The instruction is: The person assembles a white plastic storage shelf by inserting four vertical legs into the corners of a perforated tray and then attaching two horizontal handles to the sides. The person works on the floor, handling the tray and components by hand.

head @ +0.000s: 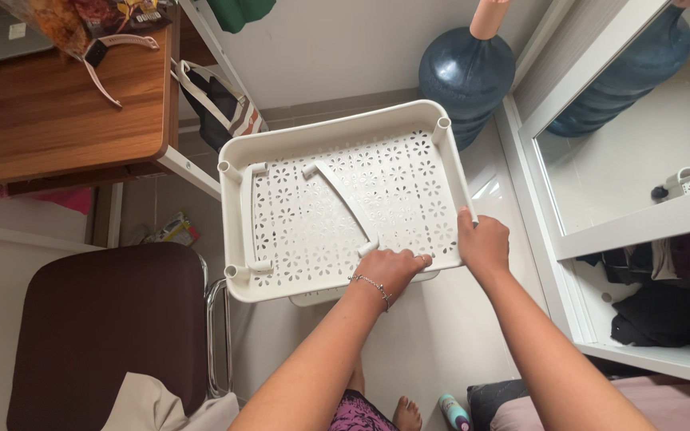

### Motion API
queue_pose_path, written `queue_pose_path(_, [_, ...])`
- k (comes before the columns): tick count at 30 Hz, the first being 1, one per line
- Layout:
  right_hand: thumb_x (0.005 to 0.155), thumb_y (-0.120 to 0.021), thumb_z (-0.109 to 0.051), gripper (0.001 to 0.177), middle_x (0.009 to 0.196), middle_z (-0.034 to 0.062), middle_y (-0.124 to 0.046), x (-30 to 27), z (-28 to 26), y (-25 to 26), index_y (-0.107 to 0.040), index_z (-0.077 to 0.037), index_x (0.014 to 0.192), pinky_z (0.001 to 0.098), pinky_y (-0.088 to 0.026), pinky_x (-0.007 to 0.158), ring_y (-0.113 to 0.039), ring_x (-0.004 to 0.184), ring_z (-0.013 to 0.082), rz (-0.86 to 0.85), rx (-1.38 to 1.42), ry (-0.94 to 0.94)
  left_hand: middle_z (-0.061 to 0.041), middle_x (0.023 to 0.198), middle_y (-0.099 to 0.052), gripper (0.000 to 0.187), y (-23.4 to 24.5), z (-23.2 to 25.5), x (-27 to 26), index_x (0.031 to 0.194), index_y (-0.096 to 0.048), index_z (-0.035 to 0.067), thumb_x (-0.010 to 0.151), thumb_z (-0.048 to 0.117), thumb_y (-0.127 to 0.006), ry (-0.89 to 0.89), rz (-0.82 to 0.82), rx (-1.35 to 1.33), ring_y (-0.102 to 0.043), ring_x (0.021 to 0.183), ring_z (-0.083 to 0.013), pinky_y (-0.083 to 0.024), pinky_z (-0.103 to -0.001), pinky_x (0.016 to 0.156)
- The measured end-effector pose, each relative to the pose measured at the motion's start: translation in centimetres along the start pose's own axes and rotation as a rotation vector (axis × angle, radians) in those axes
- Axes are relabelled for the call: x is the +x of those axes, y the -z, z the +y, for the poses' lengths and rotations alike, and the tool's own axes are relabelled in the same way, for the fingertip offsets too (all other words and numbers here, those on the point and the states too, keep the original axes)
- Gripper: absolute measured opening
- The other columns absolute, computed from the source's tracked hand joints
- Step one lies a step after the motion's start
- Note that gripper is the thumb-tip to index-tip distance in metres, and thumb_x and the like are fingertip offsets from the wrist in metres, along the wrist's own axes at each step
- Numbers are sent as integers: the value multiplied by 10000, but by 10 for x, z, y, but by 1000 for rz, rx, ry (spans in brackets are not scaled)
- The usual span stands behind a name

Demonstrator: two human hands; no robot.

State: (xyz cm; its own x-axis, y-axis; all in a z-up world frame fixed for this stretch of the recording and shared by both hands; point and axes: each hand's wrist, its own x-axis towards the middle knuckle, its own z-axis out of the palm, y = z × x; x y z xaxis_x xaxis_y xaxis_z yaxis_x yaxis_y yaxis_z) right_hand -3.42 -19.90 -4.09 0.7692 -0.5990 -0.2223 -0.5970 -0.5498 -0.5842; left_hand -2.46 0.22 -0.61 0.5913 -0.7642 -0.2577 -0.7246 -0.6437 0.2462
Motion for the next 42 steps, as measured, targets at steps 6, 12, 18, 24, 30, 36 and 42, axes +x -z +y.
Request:
queue_pose_path(6, [1018,-488,-457,589,755,215,-685,-9,-7,2,-660,39,751,502,-528,741,-672,715,380,-70,37,-88,-50,953,-684,653,4,1,-4,1362,-538,296,814,-23,-696,1,-53,26,-728,877,-256,-584,-387,694])
queue_pose_path(12, [1023,-485,-451,604,772,198,-665,-8,-3,3,-649,48,725,509,-516,718,-654,712,368,-88,49,-39,-54,960,-684,657,2,3,-6,1352,-533,263,787,-33,-693,-4,-69,25,-728,879,-261,-584,-382,698])
queue_pose_path(18, [1011,-502,-441,567,806,197,-653,-3,4,1,-683,38,769,490,-502,731,-637,730,359,-73,47,26,-54,941,-699,459,-6,1,-1,1320,-559,249,926,16,-589,-16,-42,21,-733,863,-268,-584,-391,698])
queue_pose_path(24, [997,-505,-448,590,890,210,-651,2,12,-6,-679,81,801,481,-517,749,-661,775,362,-92,158,10,-60,943,-696,477,-7,-4,4,1325,-556,275,929,11,-573,-6,-90,-6,-733,858,-267,-584,-393,696])
queue_pose_path(30, [976,-515,-454,585,876,229,-672,5,14,-8,-682,96,862,479,-515,774,-663,771,383,-90,106,-11,-83,991,-692,425,13,-4,1,1355,-567,282,980,81,-556,-47,-77,-3,-730,862,-285,-577,-412,688])
queue_pose_path(36, [921,-522,-388,523,862,256,-739,18,13,14,-699,104,908,450,-531,754,-693,762,356,-365,138,-226,-97,1055,-653,550,49,-27,33,1274,-593,159,867,510,-706,12,40,-201,-656,969,-306,-474,-472,793])
queue_pose_path(42, [881,-608,-366,514,1067,191,-715,57,3,19,-665,17,1220,447,-514,801,-635,927,325,-684,-88,-346,-47,1257,-515,700,104,-81,128,1444,-515,205,804,77,-767,196,519,66,-535,1202,-215,-411,-372,980])
